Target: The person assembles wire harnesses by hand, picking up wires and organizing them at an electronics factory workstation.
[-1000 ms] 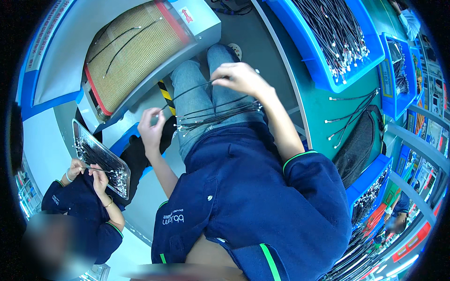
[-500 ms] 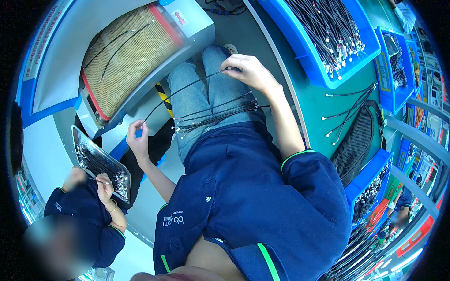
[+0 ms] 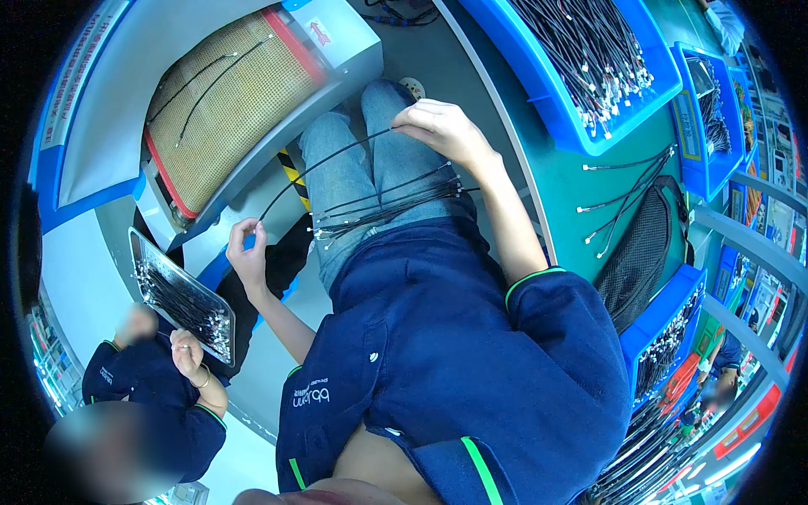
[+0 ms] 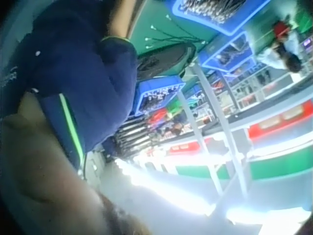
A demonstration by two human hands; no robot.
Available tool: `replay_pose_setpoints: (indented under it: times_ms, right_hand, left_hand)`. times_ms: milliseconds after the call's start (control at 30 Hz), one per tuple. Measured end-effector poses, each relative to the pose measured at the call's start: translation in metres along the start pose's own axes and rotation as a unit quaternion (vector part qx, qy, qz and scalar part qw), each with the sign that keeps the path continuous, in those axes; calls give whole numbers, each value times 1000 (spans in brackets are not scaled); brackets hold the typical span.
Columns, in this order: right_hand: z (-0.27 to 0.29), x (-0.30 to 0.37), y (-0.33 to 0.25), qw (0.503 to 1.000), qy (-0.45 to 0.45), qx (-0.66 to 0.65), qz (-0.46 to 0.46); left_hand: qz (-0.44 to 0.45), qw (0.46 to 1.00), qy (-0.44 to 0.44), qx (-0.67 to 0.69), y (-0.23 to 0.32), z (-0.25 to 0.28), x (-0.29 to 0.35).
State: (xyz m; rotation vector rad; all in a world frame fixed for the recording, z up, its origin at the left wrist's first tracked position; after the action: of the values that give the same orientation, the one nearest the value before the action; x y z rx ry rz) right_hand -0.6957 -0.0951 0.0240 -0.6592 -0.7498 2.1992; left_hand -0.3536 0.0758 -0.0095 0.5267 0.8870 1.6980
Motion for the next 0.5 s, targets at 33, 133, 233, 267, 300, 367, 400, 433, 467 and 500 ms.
replay_pose_setpoints:
  times_ms: [33,133,233,267,300,367,400,433,467,500]
  right_hand:
    - [0,2,1,1000,-1,11,-7]
    - [0,4,1,1000,-6,21,5]
    - [1,5,-1,1000,11,20,19]
    - [1,5,-1,1000,12,20,19]
    - [0,4,-1,999,19,14,21]
    - [1,4,-3,999,26,8,23]
    - [2,4,-4,1000,15,8,6]
    - [4,3,-4,1000,5,8,-10]
    - [5,2,-5,1000,6,9,-8]
    - [5,2,-4,1000,-4,6,-18]
  left_hand:
    - [0,1000,-1,0,1,0,0]
    - [0,1000,-5,0,3,-1,0]
    - [-7,1000,-6,0,4,-1,-1]
    - [-6,1000,-6,0,4,-1,-1]
    - [-4,1000,-6,-1,4,-1,-1]
    - [-3,1000,-6,-1,5,0,-1]
    - [-1,1000,-7,-2,5,1,0]
    - [-3,1000,-5,-2,5,1,-2]
    - [-1,1000,-5,-1,5,1,-2]
    - [1,1000,-6,-1,5,2,-3]
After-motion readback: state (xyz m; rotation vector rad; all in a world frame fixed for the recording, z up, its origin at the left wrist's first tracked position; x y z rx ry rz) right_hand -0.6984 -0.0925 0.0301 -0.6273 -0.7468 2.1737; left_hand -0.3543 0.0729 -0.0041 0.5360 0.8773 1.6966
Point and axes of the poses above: each hand's wrist, its own x-axis away from the middle knuckle, its own z-axis out of the back of the hand, y = z × x, the point moved 1 cm from there along -x, towards the middle knuckle, and after that the axes turned 3 degrees about -z, right-handed, at the moved point
